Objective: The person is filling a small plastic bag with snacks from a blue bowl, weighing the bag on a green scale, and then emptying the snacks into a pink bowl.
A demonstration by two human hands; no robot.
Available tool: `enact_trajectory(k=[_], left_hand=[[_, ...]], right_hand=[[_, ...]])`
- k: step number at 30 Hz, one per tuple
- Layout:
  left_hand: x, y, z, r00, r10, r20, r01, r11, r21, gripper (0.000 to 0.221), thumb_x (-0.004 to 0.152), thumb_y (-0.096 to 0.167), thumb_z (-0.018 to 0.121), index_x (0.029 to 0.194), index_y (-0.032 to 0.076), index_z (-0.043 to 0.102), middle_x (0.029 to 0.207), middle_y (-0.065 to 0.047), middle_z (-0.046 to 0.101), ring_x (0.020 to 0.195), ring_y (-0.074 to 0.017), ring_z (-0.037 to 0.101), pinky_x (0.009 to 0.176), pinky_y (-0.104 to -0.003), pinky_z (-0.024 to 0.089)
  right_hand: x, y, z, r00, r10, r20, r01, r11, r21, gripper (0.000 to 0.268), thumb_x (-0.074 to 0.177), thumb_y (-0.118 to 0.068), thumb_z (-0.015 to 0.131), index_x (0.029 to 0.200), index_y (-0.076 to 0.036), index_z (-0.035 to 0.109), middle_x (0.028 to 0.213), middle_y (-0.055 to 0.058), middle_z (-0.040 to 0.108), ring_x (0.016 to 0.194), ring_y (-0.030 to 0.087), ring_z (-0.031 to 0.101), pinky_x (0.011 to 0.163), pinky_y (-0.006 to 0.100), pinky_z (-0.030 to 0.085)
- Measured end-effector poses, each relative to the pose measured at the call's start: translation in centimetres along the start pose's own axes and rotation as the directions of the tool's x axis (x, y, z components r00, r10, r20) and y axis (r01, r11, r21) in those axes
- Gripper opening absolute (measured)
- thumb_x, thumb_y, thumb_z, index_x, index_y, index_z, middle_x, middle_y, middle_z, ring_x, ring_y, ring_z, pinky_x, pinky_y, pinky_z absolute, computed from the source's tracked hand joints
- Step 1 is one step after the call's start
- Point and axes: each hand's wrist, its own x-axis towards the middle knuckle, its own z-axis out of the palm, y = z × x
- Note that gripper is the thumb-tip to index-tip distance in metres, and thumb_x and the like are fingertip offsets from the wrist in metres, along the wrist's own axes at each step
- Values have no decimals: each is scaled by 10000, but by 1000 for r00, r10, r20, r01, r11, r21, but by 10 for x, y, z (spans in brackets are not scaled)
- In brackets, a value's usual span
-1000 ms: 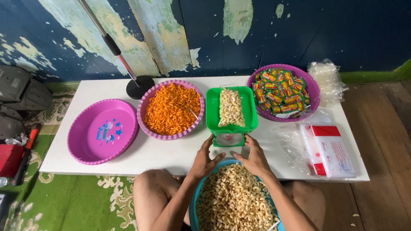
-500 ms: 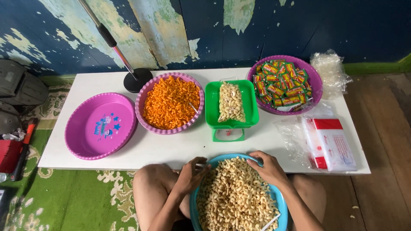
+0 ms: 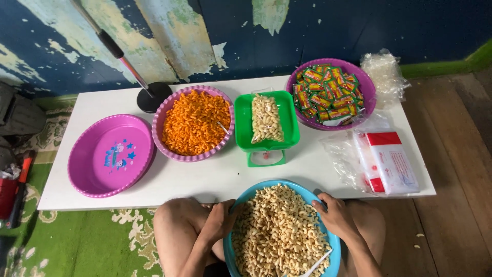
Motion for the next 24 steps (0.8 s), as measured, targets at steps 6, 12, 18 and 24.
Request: enact_trajectory(k=[6, 12, 18, 24], left_hand=[[19, -2, 2, 1000, 6, -3, -5, 1000, 8, 470, 1029, 432, 594, 692, 133, 462, 596, 19, 424, 619, -99, 419, 605, -372, 330], [50, 21, 16, 1000, 15, 2, -15, 997, -72, 411, 974, 440, 562, 1035, 93, 774, 973, -27, 793, 873, -109, 665, 730, -342, 476], [74, 40, 34, 997, 77, 4, -73, 959, -274, 491, 993, 396, 655, 1158, -58, 745, 1068, -289, 748, 967, -457, 740, 794, -561, 609], [84, 44, 47, 999, 43, 5, -37, 918, -396, 471, 982, 295, 679, 1246, -94, 691, 1144, -328, 713, 1015, -480, 719, 799, -536, 629]], right_hand=[[-9, -14, -9, 999, 30, -45, -29, 999, 21, 404, 1015, -460, 478, 1266, -172, 612, 1224, 91, 733, 1137, 309, 661, 881, 446, 508], [3, -11, -37, 983, 75, -167, -86, 994, -63, 383, 1032, -468, 456, 1278, -218, 610, 1227, 85, 752, 1098, 375, 709, 846, 512, 566], [55, 63, -46, 964, 137, -227, -156, 985, -67, 361, 1017, -515, 507, 1277, -338, 685, 1193, 124, 789, 1179, 404, 704, 1013, 564, 532], [43, 70, -83, 915, 207, -345, -203, 978, 49, 392, 1049, -515, 530, 1295, -267, 707, 1168, 185, 783, 1147, 474, 692, 983, 613, 522]])
